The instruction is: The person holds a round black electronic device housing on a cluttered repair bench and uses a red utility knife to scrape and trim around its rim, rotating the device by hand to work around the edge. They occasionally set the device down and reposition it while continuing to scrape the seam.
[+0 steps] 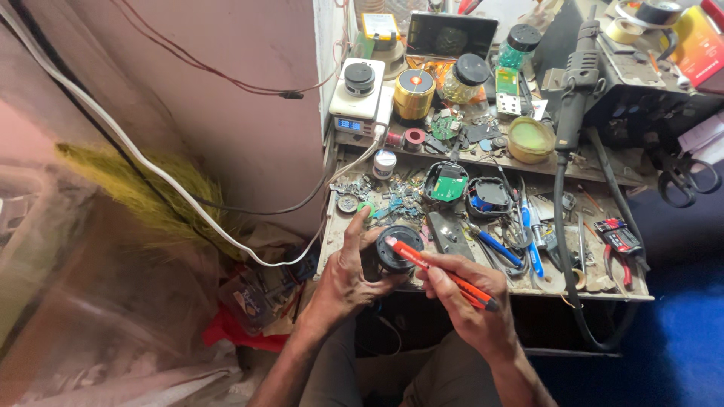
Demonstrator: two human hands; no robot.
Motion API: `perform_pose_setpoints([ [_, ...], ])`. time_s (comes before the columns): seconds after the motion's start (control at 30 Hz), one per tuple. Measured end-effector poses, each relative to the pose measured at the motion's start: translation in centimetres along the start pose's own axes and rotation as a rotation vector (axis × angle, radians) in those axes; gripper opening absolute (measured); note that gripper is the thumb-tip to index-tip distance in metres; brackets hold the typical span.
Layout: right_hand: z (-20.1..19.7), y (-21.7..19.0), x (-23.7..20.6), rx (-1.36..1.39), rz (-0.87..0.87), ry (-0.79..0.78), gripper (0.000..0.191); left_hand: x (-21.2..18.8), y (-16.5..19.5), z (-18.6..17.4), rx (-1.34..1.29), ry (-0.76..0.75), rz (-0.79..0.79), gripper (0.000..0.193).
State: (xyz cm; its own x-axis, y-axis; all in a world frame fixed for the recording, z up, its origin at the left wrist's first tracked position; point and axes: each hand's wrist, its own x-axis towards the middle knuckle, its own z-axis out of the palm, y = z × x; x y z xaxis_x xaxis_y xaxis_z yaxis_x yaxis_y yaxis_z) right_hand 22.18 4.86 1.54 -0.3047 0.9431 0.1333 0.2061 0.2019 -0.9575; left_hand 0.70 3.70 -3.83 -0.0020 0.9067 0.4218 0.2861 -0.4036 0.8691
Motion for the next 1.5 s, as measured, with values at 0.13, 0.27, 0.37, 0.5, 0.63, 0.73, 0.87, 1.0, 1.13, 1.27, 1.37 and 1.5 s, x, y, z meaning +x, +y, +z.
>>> perform_pose_setpoints([
  [0.13, 0.14, 0.17, 0.15, 0.056, -0.063, 0.002, 0.028, 0.02, -0.12, -0.01, 0.004, 0.002, 0.017, 0.115],
  [0.27, 0.21, 0.17, 0.07, 0.067, -0.064, 0.007, 0.028, -0.06, -0.17, 0.02, -0.008, -0.012, -0.035, 0.116],
  [0.37, 0.15, 0.05, 0.07, 0.043, -0.07, 0.005, 0.027, -0.09, -0.18, 0.05, -0.014, 0.0, -0.01, 0.116],
  [0.5, 0.09, -0.05, 0.1, 0.042, -0.04, -0.041, 0.026, -0.07, -0.21, 0.07, -0.012, 0.0, -0.009, 0.116],
  [0.63, 0.19, 0.09, 0.32, 0.067, -0.06, -0.001, 0.027, -0.05, -0.22, 0.06, 0.008, 0.006, -0.001, 0.116],
  [0.73, 0.06, 0.13, 0.2, 0.013, -0.073, -0.037, 0.026, -0.11, -0.21, 0.01, 0.002, 0.009, -0.004, 0.116],
  [0.87, 0.01, 0.13, 0.28, 0.076, -0.052, 0.0, 0.027, -0.08, -0.18, 0.08, -0.002, 0.008, 0.001, 0.114],
  [1.0, 0.07, 0.0, 0.24, 0.016, -0.082, -0.034, 0.027, -0.07, -0.22, -0.03, -0.002, 0.004, 0.017, 0.116],
  [1.13, 0.11, -0.2, 0.22, 0.039, -0.068, -0.002, 0.027, -0.07, -0.18, 0.0, -0.025, -0.009, -0.006, 0.113],
  [1.27, 0.03, -0.4, 0.16, -0.008, -0.036, -0.02, 0.027, -0.08, -0.2, -0.02, 0.016, 0.005, -0.018, 0.115],
  [1.37, 0.05, -0.39, 0.29, 0.058, -0.035, 0.002, 0.027, -0.05, -0.24, 0.07, -0.017, 0.001, 0.001, 0.114],
  [1.5, -0.02, -0.31, 0.15, 0.015, -0.037, -0.036, 0.027, -0.11, -0.26, 0.02, -0.001, 0.012, 0.016, 0.114],
])
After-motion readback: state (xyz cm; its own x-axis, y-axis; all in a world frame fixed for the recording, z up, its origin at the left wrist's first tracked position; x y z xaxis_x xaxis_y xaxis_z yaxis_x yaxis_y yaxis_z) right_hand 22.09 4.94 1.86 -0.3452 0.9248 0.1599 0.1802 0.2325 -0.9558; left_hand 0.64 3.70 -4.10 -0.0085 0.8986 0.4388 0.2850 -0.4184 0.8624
